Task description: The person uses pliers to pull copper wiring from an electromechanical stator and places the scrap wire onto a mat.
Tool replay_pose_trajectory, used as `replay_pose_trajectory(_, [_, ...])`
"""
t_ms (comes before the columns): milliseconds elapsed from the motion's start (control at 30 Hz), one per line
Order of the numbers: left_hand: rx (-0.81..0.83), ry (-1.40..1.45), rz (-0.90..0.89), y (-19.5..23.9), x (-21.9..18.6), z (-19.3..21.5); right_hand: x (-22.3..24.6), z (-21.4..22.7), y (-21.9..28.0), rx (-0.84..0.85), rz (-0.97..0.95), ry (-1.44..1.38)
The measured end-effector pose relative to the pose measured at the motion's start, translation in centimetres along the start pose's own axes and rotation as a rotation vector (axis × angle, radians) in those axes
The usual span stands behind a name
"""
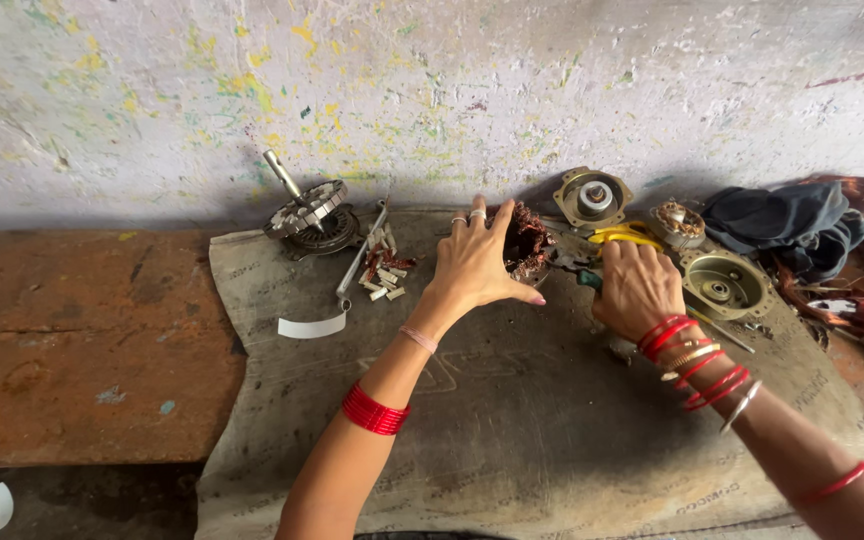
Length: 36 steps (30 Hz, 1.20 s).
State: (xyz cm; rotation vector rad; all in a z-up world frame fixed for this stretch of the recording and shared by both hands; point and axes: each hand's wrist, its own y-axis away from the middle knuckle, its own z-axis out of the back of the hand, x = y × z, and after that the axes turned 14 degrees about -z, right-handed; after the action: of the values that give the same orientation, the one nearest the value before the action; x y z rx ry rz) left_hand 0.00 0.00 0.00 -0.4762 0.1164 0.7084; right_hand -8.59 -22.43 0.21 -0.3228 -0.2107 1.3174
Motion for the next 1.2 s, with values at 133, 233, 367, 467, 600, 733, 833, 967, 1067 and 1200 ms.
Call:
replay_pose_trajectory(133, [-0.021, -0.001, -0.023, -0.2, 0.5, -0.5, -0.7, -0.6, -1.4, 0.118, 0.029, 0.061])
replay_pose_trajectory(233, [-0.028, 0.002, -0.030, -0.1, 0.6, -0.8, -1.4, -0.8, -2.5, 0.221, 0.035, 0.064])
replay_pose_trajectory(367, [-0.001, 0.009, -0.031, -0.4, 0.3, -0.5, -2.3, -0.6, -3.4, 0.286, 0.094, 0.034])
replay_pose_trajectory(467, [-0.014, -0.001, -0.041, -0.5, 0.0, -0.5, -2.8, -0.6, -3.8, 0.344, 0.120, -0.046])
replay_pose_trajectory(600, [-0.044, -0.011, -0.059, -0.2, 0.0, -0.3, -3.0, -0.6, -4.6, 0.442, 0.135, -0.053])
replay_pose_trajectory(733, [-0.023, -0.021, -0.062, -0.6, 0.1, -0.5, -3.7, -0.8, -6.6, 0.603, 0.186, -0.065])
replay_pose_trajectory(833, [-0.016, -0.039, -0.075, -0.7, 0.1, -0.7, -4.5, -1.6, -8.7, 0.773, 0.208, -0.080])
replay_pose_trajectory(967, [0.006, -0.041, -0.087, -1.1, 0.4, -0.7, -5.8, -3.3, -11.9, 1.006, 0.201, -0.164])
replay_pose_trajectory(1067, [0.025, -0.038, -0.088, -1.2, 0.8, -0.6, -6.3, -4.5, -14.5, 1.158, 0.222, -0.202])
replay_pose_trajectory(1200, [0.001, -0.041, -0.103, -1.0, 0.8, -1.1, -6.9, -5.5, -16.2, 1.183, 0.157, -0.186])
